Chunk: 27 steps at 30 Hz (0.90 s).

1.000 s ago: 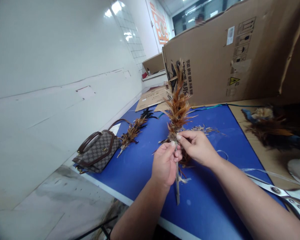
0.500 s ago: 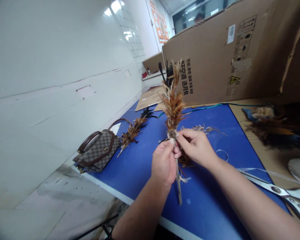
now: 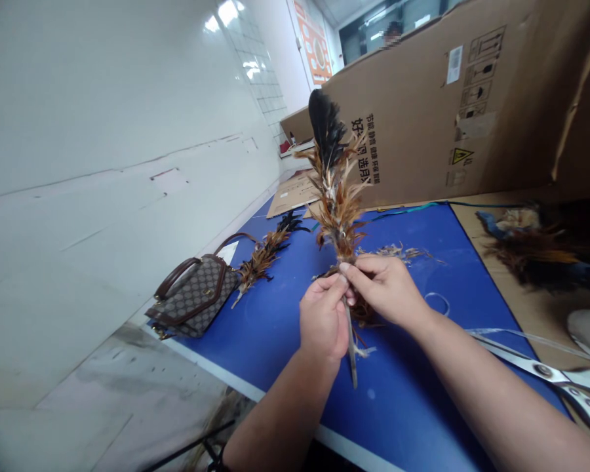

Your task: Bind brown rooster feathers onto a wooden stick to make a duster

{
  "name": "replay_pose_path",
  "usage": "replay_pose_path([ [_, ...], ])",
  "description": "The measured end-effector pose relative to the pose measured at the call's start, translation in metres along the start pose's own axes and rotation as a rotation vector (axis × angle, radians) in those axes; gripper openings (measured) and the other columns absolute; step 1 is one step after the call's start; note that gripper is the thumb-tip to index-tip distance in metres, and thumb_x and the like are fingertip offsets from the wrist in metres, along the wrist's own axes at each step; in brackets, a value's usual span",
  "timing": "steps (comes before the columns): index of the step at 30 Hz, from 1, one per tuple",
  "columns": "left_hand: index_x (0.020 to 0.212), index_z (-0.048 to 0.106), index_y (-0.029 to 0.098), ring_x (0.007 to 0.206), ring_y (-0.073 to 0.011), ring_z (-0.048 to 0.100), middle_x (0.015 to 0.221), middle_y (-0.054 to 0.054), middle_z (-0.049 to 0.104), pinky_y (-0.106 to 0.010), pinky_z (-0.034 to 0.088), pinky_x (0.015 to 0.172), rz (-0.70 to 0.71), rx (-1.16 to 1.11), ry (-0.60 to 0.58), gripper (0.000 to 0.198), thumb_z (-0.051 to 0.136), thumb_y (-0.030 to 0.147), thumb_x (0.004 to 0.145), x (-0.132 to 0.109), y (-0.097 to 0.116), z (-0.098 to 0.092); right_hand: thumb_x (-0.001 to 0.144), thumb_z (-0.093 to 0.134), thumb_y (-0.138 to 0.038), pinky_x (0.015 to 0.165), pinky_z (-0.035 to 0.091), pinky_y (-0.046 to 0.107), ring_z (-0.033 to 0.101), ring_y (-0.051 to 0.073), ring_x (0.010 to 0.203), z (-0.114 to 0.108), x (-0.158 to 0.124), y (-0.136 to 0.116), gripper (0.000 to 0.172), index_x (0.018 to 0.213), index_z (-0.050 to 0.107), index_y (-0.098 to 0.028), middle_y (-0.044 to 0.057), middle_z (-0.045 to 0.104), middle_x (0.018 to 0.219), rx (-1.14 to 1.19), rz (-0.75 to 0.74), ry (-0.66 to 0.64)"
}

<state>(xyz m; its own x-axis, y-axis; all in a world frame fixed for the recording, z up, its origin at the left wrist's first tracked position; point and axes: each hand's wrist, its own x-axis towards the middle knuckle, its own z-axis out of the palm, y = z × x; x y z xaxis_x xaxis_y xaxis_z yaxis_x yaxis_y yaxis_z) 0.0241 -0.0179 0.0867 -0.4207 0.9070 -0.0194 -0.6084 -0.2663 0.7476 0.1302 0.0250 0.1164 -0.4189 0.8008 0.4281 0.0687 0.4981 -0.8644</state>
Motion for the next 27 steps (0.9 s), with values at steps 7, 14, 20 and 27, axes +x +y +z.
replay_pose_path([
  [7,0.087,0.067,0.011,0.065,-0.0115,0.06,0.073,-0.004,0.067,-0.027,0.046,0.069,-0.031,-0.05,-0.047,0.024,0.084,0.019,0.073,-0.008,-0.002,0.0,0.092,0.063,-0.057,0.057,0.047,0.029,0.057,0.016,0.057,-0.002,-0.002,0.001,0.05,0.059,0.065,-0.019,0.003,0.064,0.059,0.114,0.101,0.034],
  [14,0.092,0.066,0.011,0.068,-0.0102,0.059,0.078,-0.004,0.063,-0.024,0.042,0.066,-0.113,-0.076,-0.157,0.023,0.082,0.021,0.078,-0.009,0.003,-0.012,0.09,0.067,-0.055,0.05,0.047,0.028,0.058,0.015,0.052,0.001,-0.003,0.002,0.046,0.063,0.066,-0.019,0.002,0.063,0.058,0.25,0.148,-0.012],
  [20,0.086,0.067,0.011,0.063,-0.0096,0.054,0.075,-0.004,0.061,-0.024,0.037,0.06,-0.173,-0.003,-0.224,0.026,0.081,0.032,0.081,-0.007,0.003,-0.015,0.09,0.067,-0.055,0.052,0.051,0.029,0.062,0.017,0.052,0.0,-0.003,-0.001,0.047,0.06,0.066,-0.02,0.003,0.064,0.054,0.255,0.159,-0.056],
  [27,0.079,0.063,0.013,0.058,-0.0082,0.046,0.065,-0.001,0.055,-0.024,0.029,0.056,-0.056,0.015,-0.169,0.029,0.081,0.036,0.081,-0.011,0.001,-0.011,0.09,0.066,-0.059,0.054,0.055,0.03,0.065,0.019,0.053,0.003,-0.003,0.002,0.047,0.062,0.066,-0.021,0.004,0.069,0.059,0.275,0.164,-0.053],
])
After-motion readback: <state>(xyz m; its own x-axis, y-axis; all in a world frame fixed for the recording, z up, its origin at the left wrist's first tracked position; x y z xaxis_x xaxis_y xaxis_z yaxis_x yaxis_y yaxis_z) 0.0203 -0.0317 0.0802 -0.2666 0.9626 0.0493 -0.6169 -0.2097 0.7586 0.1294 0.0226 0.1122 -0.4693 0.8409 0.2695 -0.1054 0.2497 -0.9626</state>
